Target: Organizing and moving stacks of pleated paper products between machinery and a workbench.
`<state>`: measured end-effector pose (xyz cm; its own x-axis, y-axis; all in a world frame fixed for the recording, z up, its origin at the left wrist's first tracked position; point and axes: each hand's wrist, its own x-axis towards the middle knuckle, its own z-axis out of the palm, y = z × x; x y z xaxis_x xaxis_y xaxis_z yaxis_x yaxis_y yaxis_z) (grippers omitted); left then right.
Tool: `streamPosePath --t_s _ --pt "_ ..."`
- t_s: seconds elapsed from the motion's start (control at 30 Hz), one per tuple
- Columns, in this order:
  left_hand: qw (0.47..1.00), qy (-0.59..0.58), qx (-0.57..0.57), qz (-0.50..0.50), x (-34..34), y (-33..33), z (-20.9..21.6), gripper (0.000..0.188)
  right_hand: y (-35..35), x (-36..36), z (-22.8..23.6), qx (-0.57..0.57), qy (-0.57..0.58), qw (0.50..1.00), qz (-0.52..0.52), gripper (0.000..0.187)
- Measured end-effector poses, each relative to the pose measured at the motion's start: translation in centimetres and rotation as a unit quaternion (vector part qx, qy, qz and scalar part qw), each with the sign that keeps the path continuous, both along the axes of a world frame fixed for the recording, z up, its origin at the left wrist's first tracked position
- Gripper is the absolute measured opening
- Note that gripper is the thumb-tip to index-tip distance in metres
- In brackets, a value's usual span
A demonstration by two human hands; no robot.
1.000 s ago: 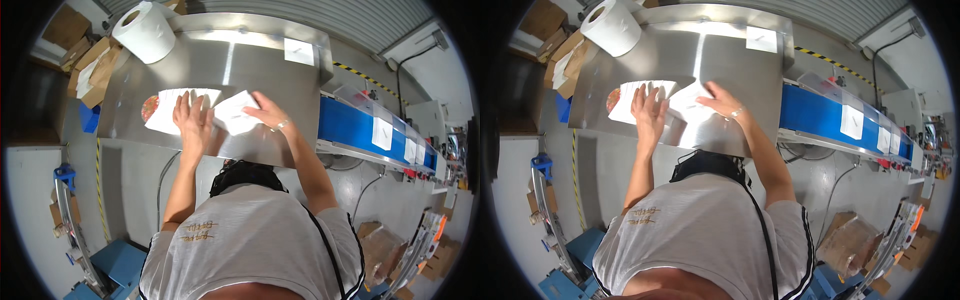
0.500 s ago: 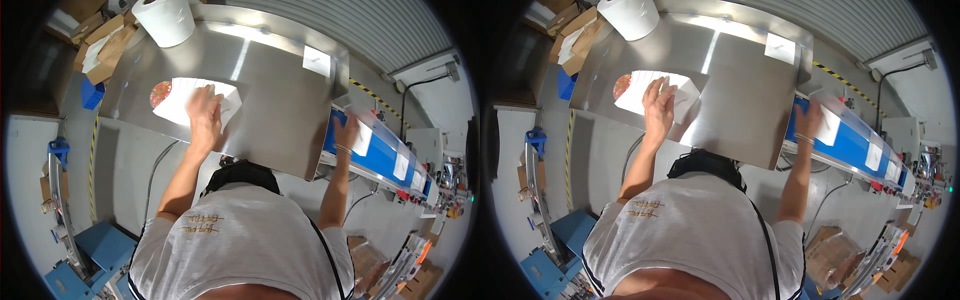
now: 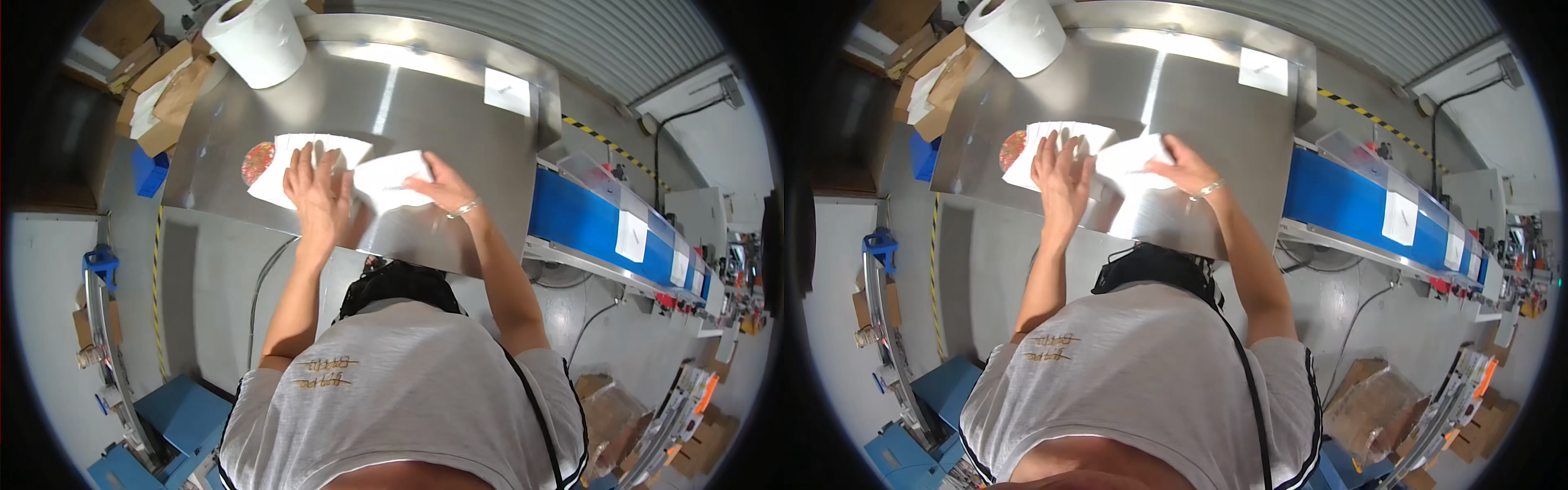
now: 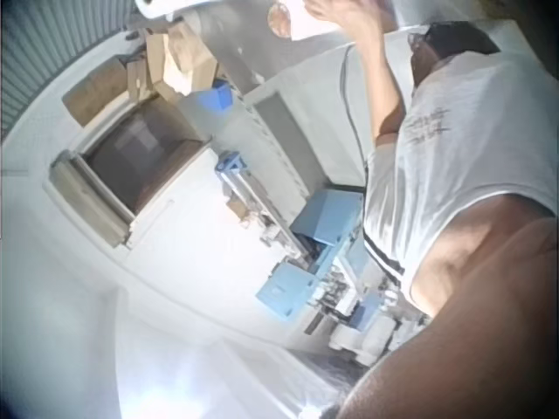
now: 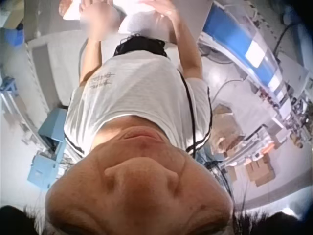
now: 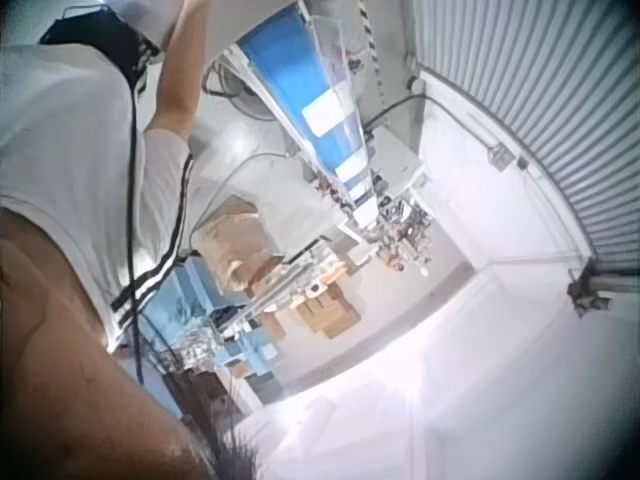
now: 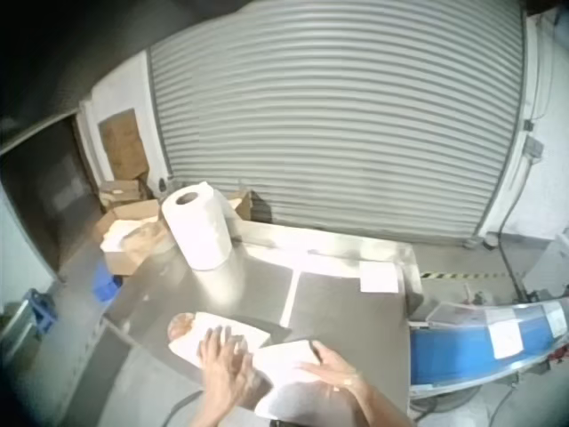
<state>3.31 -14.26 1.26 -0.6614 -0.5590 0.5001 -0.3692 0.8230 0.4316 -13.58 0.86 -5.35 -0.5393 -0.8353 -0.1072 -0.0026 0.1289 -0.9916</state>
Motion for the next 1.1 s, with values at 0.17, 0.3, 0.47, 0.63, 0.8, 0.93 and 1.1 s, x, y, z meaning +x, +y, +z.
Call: streamPosePath --t_s 0.17,0.3,0.47,0.63,0.8,0.93,1.1 --pt "0.999 0.010 0.029 -0.012 0.8 -0.4 -0.2 0.030 11.4 -4.8 -3.5 0.026 0.009 0.950 -0.310 0.032" --pt "0.999 0.024 0.028 -0.025 0.4 -0.3 -0.3 0.031 26.3 -14.0 -9.3 0.313 0.297 0.814 -0.390 0.058" --pt "0.998 0.026 0.049 -0.025 0.3 0.1 -0.3 0.031 19.9 -9.0 0.8 0.386 0.454 0.694 -0.404 0.068" --pt "0.999 -0.003 0.030 -0.039 0.4 0.3 -0.3 0.030 3.6 -2.3 2.0 0.051 0.317 0.947 0.002 0.067" --pt "0.995 -0.048 0.044 -0.073 0.3 0.0 0.9 0.032 -4.8 0.3 0.4 0.049 0.368 0.923 0.104 0.055" --pt "0.999 -0.041 0.025 -0.012 0.9 -1.0 0.6 0.042 -0.7 0.7 2.1 0.017 0.005 1.000 0.024 0.034" --pt "1.000 -0.018 0.008 -0.007 0.6 -1.7 -0.6 0.035 9.3 -3.7 -2.8 -0.017 0.033 0.969 -0.246 0.029"
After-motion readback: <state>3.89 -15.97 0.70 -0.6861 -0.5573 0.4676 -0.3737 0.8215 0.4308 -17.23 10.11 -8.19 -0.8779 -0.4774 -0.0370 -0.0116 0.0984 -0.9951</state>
